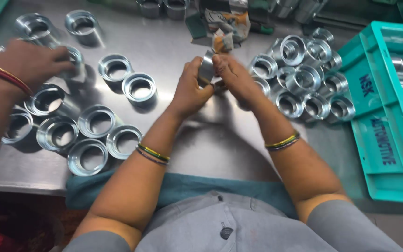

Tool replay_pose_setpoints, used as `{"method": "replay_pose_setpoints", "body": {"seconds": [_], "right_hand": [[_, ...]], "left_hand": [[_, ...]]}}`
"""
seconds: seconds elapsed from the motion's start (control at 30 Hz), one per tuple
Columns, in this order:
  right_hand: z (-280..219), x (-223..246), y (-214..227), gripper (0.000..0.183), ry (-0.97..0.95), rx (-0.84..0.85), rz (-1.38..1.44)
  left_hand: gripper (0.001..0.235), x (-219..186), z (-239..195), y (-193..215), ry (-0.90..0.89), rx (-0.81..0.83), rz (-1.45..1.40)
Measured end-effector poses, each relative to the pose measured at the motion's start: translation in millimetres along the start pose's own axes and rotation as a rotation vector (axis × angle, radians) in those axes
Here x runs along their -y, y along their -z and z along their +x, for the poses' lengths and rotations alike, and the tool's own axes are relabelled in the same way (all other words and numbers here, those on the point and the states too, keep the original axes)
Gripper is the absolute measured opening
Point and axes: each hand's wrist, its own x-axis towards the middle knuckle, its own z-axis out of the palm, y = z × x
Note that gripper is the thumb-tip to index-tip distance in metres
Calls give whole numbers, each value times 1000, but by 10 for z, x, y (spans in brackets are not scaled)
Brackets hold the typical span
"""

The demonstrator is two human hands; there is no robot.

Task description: Sort and inspect cylindrical metal fabrication parts on a workbench.

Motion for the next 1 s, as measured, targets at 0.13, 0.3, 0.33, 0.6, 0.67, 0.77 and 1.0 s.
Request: {"method": "replay_pose_setpoints", "body": {"seconds": [0.13, 0.3, 0.33, 0.6, 0.67, 0.77, 1.0], "right_hand": [[65, -4, -183, 73, -450, 434, 1248], [-42, 22, -97, 62, -187, 374, 1170], [-50, 22, -102, 62, -88, 296, 1057], [-36, 18, -160, 60, -200, 326, 1248], [-50, 40, -151, 66, -105, 273, 1084], [-11, -54, -123, 61, -530, 373, 1487], [3, -229, -157, 53, -457, 440, 1637]], "left_hand": [[64, 41, 11, -27, -96, -116, 269], [68, 91, 26, -64, -34, -57, 328], [66, 124, 20, -65, -16, -50, 284], [58, 138, 11, -51, -28, -55, 283], [63, 133, 2, -61, -23, -69, 323], [66, 27, 5, -91, -10, -51, 309], [63, 31, -2, -98, -75, -61, 298]]}}
